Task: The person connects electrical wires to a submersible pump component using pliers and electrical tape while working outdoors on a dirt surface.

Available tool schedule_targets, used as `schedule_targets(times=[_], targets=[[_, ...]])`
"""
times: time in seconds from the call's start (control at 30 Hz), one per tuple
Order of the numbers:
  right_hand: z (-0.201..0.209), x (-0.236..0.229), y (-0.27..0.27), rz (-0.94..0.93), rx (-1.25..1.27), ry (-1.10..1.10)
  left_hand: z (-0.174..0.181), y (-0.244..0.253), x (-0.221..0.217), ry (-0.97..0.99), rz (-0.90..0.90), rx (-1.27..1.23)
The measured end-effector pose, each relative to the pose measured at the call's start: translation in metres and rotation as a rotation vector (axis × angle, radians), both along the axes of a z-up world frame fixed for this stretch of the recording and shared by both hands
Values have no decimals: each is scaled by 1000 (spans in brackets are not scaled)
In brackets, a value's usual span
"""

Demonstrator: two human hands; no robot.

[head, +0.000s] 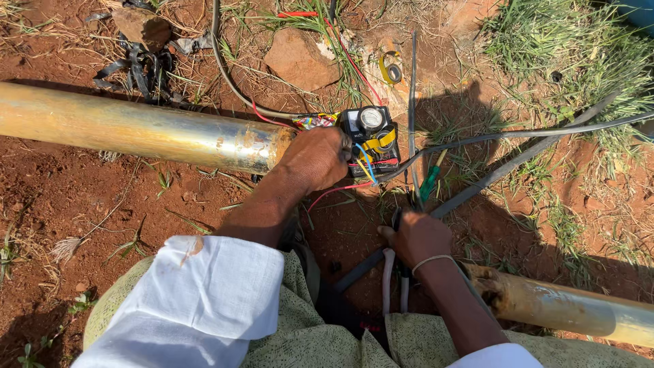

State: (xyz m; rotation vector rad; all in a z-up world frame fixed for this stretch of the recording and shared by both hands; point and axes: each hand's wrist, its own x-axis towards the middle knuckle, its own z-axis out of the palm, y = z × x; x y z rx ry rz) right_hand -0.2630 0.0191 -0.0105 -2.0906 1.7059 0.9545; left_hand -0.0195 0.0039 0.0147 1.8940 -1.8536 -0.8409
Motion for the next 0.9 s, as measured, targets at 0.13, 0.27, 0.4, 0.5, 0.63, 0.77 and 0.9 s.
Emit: schedule_targets(times=[0.13,0.27,0.4,0.5,0.63,0.77,0.9], targets=[[-11,-2,7,13,-130,-148,14,1,10,39,-44,87],[-16,-35,5,-88,-251,-707,10,2,11,48,-106,85],[23,-46,-9,-643,-46,-1383,8,5,12,-89,-169,29],[70,-42,-8,-1177,189,-1890,8,6,11,-158,-141,24],[56,-23,20,-1178,759,-2187,14,3,10,-288,-244,-163],[30,-14,39,-1218,977,-1892,14,3,14,-293,-307,-152],[68,-3,41,-1174,664,-1739,18,-10,16,-201,-346,2]])
